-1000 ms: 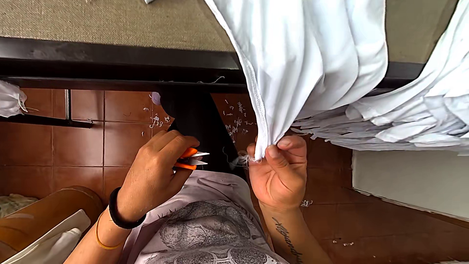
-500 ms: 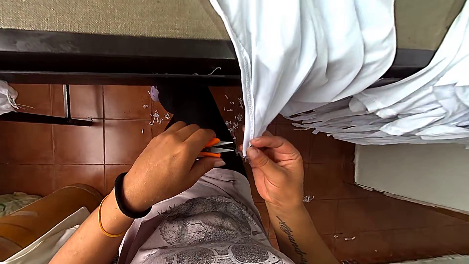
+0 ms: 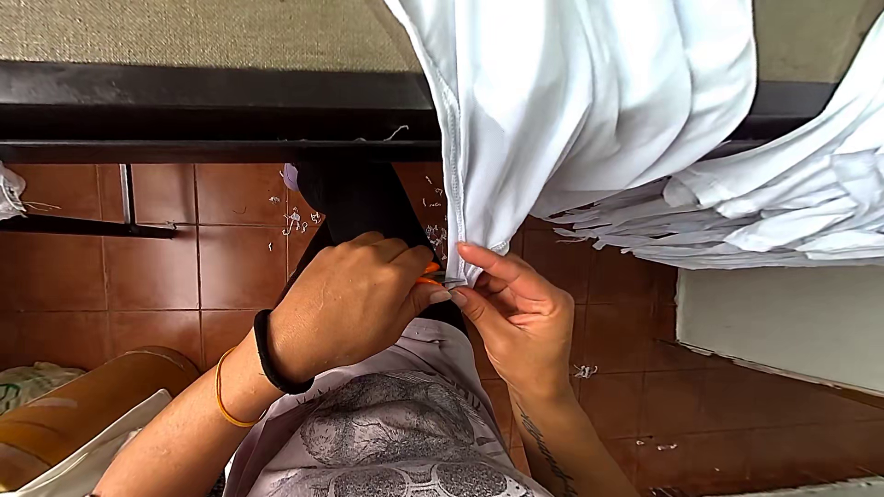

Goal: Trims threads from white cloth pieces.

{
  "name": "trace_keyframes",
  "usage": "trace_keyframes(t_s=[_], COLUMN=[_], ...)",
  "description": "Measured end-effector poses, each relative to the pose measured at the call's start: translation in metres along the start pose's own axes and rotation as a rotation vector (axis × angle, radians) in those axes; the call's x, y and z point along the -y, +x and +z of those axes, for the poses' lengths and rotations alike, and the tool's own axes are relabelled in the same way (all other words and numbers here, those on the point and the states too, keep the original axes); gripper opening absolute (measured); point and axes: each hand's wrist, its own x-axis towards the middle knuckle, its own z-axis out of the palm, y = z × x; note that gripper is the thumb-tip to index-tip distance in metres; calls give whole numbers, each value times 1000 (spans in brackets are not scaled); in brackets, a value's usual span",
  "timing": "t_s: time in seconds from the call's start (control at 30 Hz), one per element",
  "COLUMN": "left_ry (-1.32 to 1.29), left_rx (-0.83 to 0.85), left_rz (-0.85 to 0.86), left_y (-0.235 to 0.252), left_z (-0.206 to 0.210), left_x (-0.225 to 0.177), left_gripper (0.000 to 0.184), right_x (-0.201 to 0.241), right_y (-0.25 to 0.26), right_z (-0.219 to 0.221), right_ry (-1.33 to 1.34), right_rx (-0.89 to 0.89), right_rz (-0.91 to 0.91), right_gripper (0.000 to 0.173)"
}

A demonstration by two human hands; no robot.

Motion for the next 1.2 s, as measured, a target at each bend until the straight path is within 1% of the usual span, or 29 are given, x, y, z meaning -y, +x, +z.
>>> trace_keyframes(t_s=[0.23,0.47,0.57,0.7,0.8,0.97,1.03,1.13,1.17,1.2], left_ry=[37,-28,-3,-13,-30,-17,-44,-155,-211,-280], left_rx=[-43,16,-16,-35,-1,-58,-61,-69,-90,-132], left_rz=[56,69,114,107,87,146,151,129,105,73], left_y=[4,4,8,9,7,12,11,2,-3,-7], left_z=[-1,-6,0,-2,-4,2,2,-5,-7,-9], left_x=[5,9,8,7,10,3,2,7,10,13], left_gripper=[37,38,38,35,41,37,36,41,46,50], right_x=[-1,1,2,1,0,2,0,-12,-16,-18], right_y=[2,3,4,4,4,4,3,-3,-5,-8], right_z=[-3,-1,-1,-3,-4,1,1,-1,-1,-1], right_ry=[-14,-14,-6,-9,-16,-15,1,24,47,81], right_rx=[10,30,45,35,38,56,70,87,96,131], right_rz=[-33,-40,-44,-54,-52,-49,-22,93,116,113], right_gripper=[39,40,39,40,43,40,47,68,67,58])
